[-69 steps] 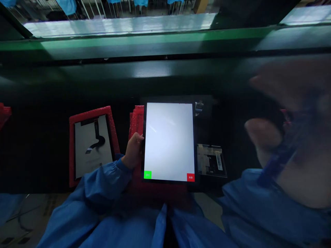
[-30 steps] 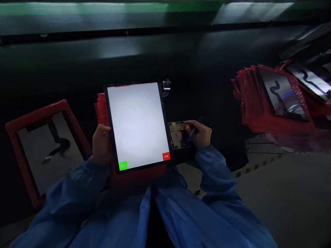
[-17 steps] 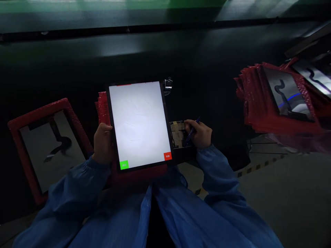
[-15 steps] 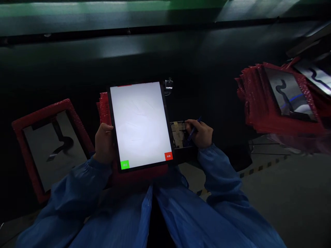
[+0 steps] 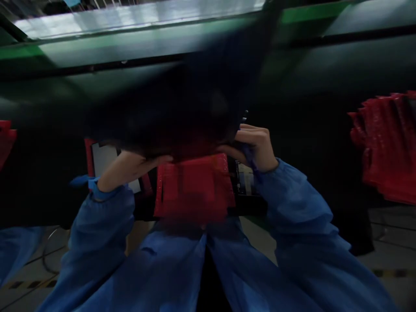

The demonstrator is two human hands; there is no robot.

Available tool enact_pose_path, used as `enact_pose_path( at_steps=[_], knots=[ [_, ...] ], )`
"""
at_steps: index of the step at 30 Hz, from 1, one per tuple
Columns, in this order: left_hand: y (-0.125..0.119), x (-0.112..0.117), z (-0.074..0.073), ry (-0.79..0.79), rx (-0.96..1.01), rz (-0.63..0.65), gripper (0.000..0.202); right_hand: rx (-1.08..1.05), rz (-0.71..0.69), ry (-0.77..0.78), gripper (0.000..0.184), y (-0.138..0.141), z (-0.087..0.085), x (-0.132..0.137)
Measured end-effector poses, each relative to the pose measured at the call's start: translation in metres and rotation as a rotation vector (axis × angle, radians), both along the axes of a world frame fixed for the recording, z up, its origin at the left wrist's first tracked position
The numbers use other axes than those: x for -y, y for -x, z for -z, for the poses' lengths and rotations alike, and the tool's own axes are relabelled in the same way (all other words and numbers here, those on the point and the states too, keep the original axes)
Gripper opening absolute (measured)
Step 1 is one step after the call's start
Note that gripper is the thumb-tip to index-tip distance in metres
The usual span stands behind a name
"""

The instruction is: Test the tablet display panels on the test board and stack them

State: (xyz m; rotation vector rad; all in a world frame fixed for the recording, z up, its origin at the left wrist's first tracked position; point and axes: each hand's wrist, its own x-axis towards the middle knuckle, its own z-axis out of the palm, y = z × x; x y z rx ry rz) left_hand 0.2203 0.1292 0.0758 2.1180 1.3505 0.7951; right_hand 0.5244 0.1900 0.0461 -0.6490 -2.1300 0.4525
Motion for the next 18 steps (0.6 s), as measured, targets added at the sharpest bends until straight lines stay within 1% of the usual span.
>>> enact_pose_path(
  at_steps=[1,2,3,4,5,6,7,8,9,11,12,13,16,18],
  knots=[
    [0.006,0.001,-0.002,-0.027,-0.089,0.067,0.032,-0.003,-0.01,-0.146,0.023,0.002,0.005,-0.008],
    [0.009,0.003,-0.002,-0.061,-0.141,0.1,0.036,-0.033,-0.001,-0.27,0.017,0.003,0.012,-0.014],
    [0.009,0.005,-0.001,-0.121,-0.181,0.101,0.038,-0.089,0.036,-0.355,0.014,0.006,0.018,-0.02],
    [0.008,0.007,0.002,-0.214,-0.226,0.071,0.04,-0.152,0.093,-0.388,0.022,0.009,0.024,-0.024],
    [0.006,0.009,0.005,-0.335,-0.278,0.032,0.04,-0.204,0.149,-0.363,0.039,0.013,0.03,-0.028],
    [0.003,0.01,0.008,-0.456,-0.343,0.01,0.04,-0.238,0.179,-0.287,0.056,0.017,0.035,-0.031],
    [0.0,0.012,0.01,-0.554,-0.407,0.012,0.04,-0.252,0.168,-0.174,0.07,0.021,0.04,-0.034],
    [-0.002,0.012,0.012,-0.619,-0.456,0.036,0.041,-0.264,0.123,-0.044,0.078,0.024,0.044,-0.036],
    [-0.004,0.013,0.013,-0.656,-0.489,0.07,0.042,-0.281,0.057,0.088,0.08,0.027,0.046,-0.037],
    [-0.005,0.014,0.013,-0.686,-0.511,0.131,0.045,-0.325,-0.048,0.316,0.076,0.026,0.049,-0.04],
    [-0.005,0.014,0.013,-0.679,-0.511,0.145,0.046,-0.331,-0.059,0.395,0.073,0.022,0.049,-0.04],
    [-0.005,0.013,0.014,-0.66,-0.51,0.14,0.047,-0.321,-0.041,0.45,0.069,0.016,0.048,-0.041],
    [-0.004,0.006,0.025,-0.557,-0.498,0.057,0.042,-0.299,0.05,0.555,0.055,-0.011,0.044,-0.041],
    [-0.005,-0.001,0.037,-0.498,-0.487,0.006,0.039,-0.367,0.031,0.656,0.047,-0.029,0.043,-0.039]
  ],
)
